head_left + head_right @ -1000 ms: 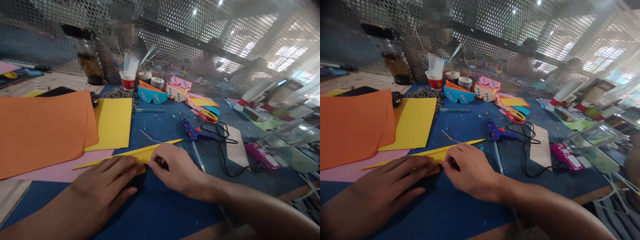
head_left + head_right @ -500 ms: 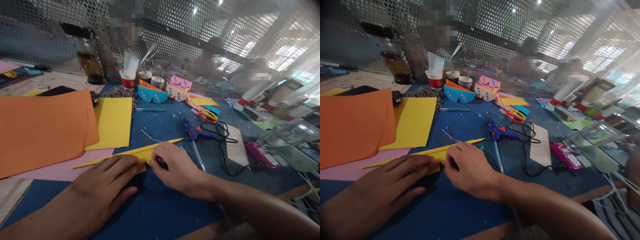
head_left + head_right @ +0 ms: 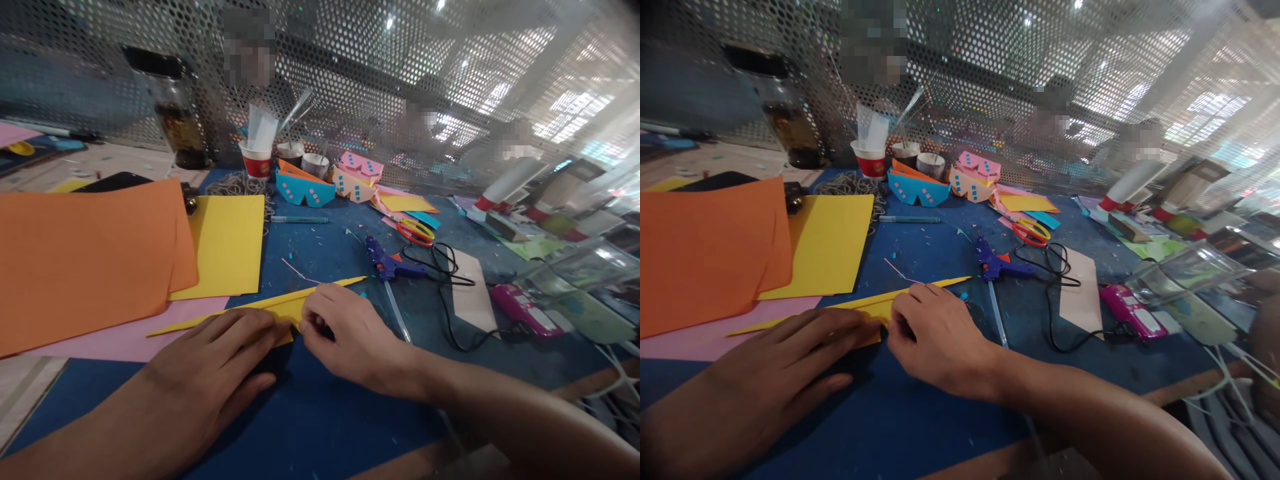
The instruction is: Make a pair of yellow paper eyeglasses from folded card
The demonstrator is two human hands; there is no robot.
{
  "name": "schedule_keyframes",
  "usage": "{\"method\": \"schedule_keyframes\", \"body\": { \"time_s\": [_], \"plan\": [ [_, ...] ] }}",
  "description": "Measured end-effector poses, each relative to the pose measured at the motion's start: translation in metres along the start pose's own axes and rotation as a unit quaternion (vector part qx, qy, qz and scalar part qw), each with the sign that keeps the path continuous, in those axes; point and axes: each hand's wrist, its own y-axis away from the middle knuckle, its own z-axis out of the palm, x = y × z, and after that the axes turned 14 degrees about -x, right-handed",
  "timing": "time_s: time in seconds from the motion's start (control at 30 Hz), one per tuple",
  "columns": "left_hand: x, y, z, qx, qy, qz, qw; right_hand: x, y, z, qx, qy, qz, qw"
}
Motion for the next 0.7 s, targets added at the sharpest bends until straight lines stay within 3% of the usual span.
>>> {"method": "schedule_keyframes", "body": {
  "time_s": [0.43,0.7],
  "plan": [
    [-0.003,-0.002,-0.004,-0.019,-0.022,0.009,1.000,0.000,0.001,-0.003,-0.018,0.001,0.002,1.000],
    [-0.007,0.003,0.002,-0.028,-0.010,0.009,1.000,0.001,0.000,-0.017,-0.064,-0.104,0.044,0.992]
  ]
}}
